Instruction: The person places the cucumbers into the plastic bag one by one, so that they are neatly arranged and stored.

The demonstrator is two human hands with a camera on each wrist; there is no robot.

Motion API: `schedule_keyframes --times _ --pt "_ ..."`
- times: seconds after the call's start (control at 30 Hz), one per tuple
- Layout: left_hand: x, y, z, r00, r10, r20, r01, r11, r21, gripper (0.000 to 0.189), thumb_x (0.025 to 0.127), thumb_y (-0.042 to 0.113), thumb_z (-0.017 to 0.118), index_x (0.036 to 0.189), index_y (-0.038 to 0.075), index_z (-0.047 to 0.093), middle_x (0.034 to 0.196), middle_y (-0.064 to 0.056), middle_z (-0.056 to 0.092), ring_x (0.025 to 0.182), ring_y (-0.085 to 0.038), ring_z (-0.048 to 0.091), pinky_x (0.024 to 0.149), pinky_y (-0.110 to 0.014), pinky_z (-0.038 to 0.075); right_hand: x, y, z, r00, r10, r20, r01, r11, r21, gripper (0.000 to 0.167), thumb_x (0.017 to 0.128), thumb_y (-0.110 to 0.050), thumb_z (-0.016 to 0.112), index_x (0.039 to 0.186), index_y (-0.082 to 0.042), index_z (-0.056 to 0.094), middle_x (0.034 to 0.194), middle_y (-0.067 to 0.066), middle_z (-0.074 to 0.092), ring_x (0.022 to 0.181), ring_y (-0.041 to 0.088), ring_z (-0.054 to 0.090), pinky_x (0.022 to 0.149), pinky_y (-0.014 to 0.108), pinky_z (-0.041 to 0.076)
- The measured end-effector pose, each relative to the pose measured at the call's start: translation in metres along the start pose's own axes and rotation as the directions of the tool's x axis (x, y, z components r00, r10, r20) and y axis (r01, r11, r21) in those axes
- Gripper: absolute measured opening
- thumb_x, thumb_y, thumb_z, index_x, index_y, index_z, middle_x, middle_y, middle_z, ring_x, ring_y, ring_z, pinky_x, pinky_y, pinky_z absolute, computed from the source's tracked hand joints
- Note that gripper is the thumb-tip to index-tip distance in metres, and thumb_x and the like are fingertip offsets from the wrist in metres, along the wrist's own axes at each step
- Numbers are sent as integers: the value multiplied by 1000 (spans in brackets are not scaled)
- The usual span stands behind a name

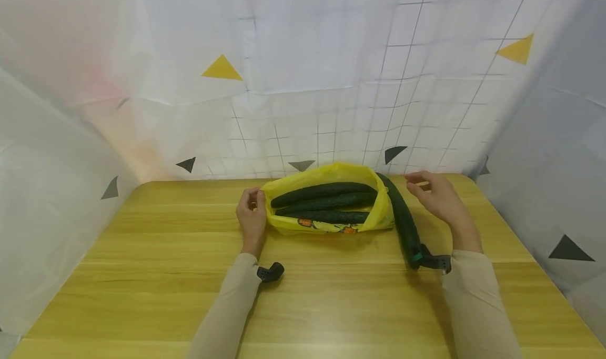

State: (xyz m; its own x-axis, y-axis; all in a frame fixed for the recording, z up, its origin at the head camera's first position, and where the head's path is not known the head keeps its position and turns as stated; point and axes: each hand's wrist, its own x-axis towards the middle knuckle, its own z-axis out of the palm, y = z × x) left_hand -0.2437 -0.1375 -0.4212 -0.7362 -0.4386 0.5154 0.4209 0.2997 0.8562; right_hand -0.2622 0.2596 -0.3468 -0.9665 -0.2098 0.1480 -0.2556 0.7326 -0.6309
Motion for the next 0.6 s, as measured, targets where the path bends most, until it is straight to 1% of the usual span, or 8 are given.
schedule_keyframes --times 0.17,0.23,0.3,0.33,0.4,0.5,0.53,0.6 --pt "1 0 0 1000 -4 -1 4 1000 5 17 94 10 57 99 -5 64 84 -20 62 73 -18 53 68 -23 44 1 3 1 998 28 64 -27 1000 -12 46 100 -31 45 132 1 49 130 26 53 111 45 54 84 52 49" --pt "2 -11 1 1000 -11 -6 11 1000 3 18 94 15 57 99 0 65 84 -16 63 73 -17 53 68 -22 44 1 5 2 995 38 94 -37 999 -9 47 100 -30 45 133 3 47 131 27 51 112 46 54 86 53 48" --pt "3 -21 3 1000 -10 -16 10 1000 12 17 95 17 57 98 3 66 83 -12 63 72 -14 53 67 -21 44 2 6 4 992 45 119 -44 999 -11 48 100 -30 46 134 4 46 130 28 50 112 47 54 87 53 47" --pt "3 -22 3 1000 -13 -20 14 1000 11 17 94 18 57 98 4 66 83 -11 63 72 -13 53 67 -21 43 2 7 5 990 48 131 -47 999 -11 49 100 -30 45 134 5 45 130 29 50 111 47 53 87 53 47" --pt "3 -22 4 1000 -13 -23 13 1000 8 17 94 18 57 98 4 66 83 -11 63 72 -12 53 67 -21 44 2 9 7 987 45 153 -42 999 -21 50 100 -29 46 135 6 44 128 30 50 111 48 53 88 54 47" --pt "2 -8 3 1000 -6 -20 7 1000 7 16 94 11 57 98 -1 65 84 -16 63 73 -16 53 68 -23 44 2 11 11 980 47 195 -42 999 -31 53 99 -30 48 136 8 41 127 31 51 111 48 53 88 54 46" --pt "1 -7 3 1000 -8 -18 8 1000 5 16 94 11 57 99 -2 65 85 -18 63 73 -18 54 68 -23 44 2 12 12 976 52 211 -47 998 -30 55 99 -31 48 137 8 39 127 31 51 111 48 53 88 54 46" --pt "2 -13 4 1000 -8 -17 8 1000 10 17 94 12 57 100 -1 66 85 -18 63 73 -19 54 68 -23 44 2 14 15 971 59 232 -55 998 -28 58 98 -33 49 138 8 37 126 32 51 111 48 52 88 53 46"
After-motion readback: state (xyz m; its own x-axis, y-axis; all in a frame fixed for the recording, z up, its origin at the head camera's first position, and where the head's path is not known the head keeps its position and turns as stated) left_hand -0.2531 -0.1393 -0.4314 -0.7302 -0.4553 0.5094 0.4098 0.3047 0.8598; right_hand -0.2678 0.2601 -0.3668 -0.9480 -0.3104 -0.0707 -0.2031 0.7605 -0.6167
